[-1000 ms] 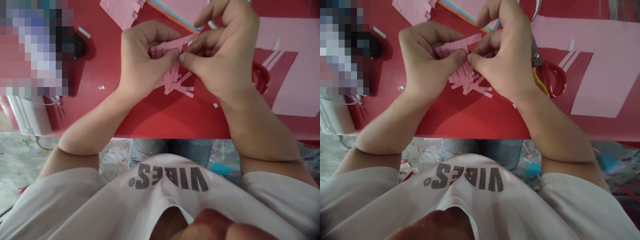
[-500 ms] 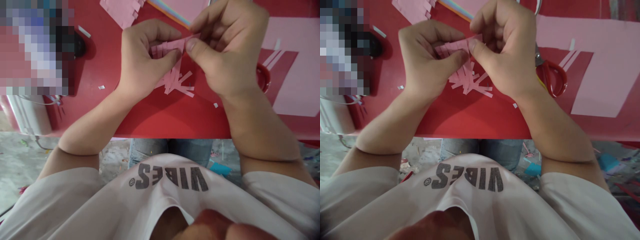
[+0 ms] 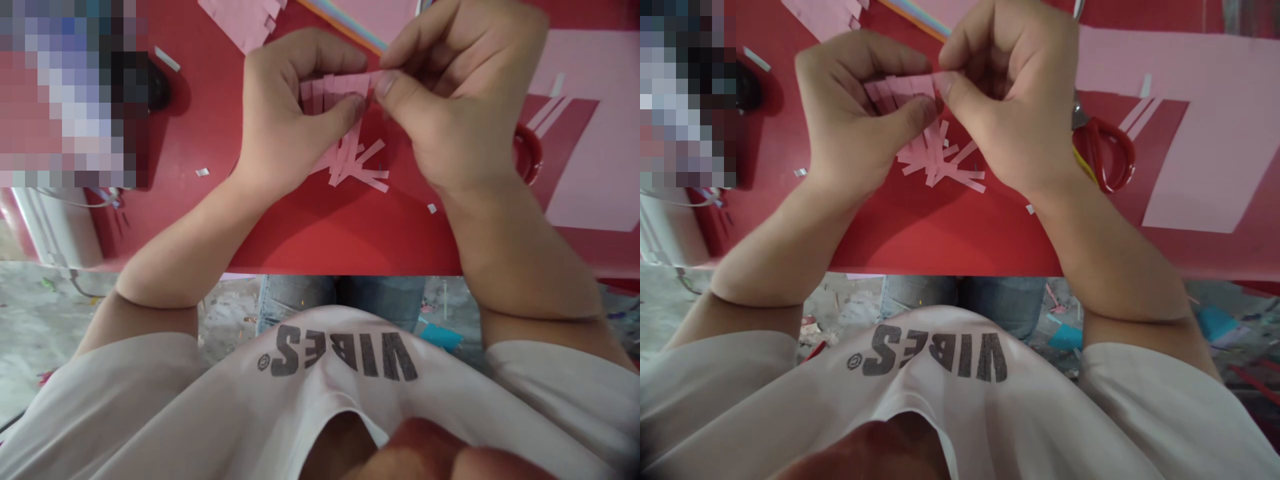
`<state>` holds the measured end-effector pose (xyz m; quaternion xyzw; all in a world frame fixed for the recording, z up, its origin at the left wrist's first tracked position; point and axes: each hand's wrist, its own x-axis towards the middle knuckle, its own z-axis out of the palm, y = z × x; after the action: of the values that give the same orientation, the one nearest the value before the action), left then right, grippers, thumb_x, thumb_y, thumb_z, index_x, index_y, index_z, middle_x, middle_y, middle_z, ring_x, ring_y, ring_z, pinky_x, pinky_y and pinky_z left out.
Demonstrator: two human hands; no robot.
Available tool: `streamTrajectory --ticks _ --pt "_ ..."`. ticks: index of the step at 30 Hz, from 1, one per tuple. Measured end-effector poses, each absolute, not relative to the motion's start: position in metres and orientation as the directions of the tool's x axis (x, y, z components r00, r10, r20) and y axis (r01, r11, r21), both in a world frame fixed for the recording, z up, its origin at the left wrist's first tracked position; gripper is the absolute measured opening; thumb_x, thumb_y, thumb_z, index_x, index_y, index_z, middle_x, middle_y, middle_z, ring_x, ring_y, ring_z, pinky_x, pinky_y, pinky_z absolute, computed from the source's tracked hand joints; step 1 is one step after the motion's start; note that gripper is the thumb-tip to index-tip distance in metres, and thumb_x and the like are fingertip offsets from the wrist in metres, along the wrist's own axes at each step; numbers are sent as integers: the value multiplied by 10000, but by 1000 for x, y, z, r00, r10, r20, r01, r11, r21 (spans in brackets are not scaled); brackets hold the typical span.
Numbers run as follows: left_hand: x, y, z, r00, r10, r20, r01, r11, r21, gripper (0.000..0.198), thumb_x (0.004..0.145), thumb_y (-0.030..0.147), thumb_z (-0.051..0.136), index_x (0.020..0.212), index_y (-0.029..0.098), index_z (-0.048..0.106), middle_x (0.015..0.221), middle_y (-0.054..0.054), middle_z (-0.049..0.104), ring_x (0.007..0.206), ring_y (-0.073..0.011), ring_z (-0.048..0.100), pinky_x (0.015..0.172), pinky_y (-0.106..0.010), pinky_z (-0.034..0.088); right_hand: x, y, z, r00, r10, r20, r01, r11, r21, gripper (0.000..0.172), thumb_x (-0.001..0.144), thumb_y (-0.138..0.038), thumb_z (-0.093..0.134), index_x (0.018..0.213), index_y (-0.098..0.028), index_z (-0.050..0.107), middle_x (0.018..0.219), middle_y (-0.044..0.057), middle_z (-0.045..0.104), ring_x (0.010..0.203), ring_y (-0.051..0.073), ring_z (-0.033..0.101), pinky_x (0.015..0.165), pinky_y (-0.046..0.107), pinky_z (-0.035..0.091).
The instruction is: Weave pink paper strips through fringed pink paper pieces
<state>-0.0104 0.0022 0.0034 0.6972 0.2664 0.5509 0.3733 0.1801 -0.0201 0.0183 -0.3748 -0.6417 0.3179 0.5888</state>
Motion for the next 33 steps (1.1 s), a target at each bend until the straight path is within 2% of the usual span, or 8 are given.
streamTrajectory --ticks 7,16,19,20,24,28,31,33 --pt "-13 4 5 280 767 577 -11 -599 801 410 693 5 868 1019 249 832 944 -10 809 825 -220 754 635 -296 582 175 -14 5 10 815 579 31 579 -815 66 878 -238 765 941 -235 746 834 24 688 671 175 532 562 361 316" --pt "-4 12 -11 201 689 697 -114 -690 715 283 720 238 869 997 235 810 878 -32 789 741 -218 729 536 -303 495 172 -14 3 30 795 606 24 605 -795 298 717 -36 620 906 -229 745 804 1 673 665 158 532 550 359 291" --pt "-8 8 -4 301 726 618 -39 -638 769 316 746 104 864 1025 247 821 925 -17 803 789 -203 733 603 -304 541 173 -15 3 18 794 608 29 607 -794 331 717 -5 608 920 -228 746 820 1 681 685 161 550 562 356 318" --pt "-9 6 -1 217 778 590 -8 -603 798 302 750 78 854 1001 243 819 919 -13 791 813 -204 728 640 -317 544 173 -15 3 10 794 608 29 607 -794 335 722 2 605 924 -227 741 826 1 682 689 161 554 568 355 326" --pt "-7 -4 7 227 802 553 -20 -564 825 320 720 112 897 992 265 827 913 -7 798 792 -201 727 610 -320 525 173 -13 1 -5 807 590 31 590 -807 318 772 -42 612 1000 -239 713 884 2 669 717 161 568 580 342 364" --pt "-3 -2 2 172 813 556 -69 -554 830 317 675 167 900 961 281 825 868 -22 793 740 -233 729 560 -337 498 176 -10 5 41 826 562 -49 564 -825 235 885 -196 592 1090 -268 682 1082 23 663 778 186 624 716 383 533" --pt "-6 4 -3 177 804 568 -29 -572 819 438 585 191 959 983 317 827 921 -22 795 807 -267 735 630 -368 540 182 -14 14 -42 880 473 31 475 -880 215 900 -284 668 1111 -325 664 1161 -8 649 886 201 662 812 390 566" --pt "-9 5 -3 211 809 549 8 -563 826 474 588 173 965 1017 313 819 966 -20 791 852 -257 723 693 -369 564 184 -18 20 -72 881 467 53 471 -881 230 874 -294 704 1098 -338 679 1091 -15 658 880 205 660 758 378 548"
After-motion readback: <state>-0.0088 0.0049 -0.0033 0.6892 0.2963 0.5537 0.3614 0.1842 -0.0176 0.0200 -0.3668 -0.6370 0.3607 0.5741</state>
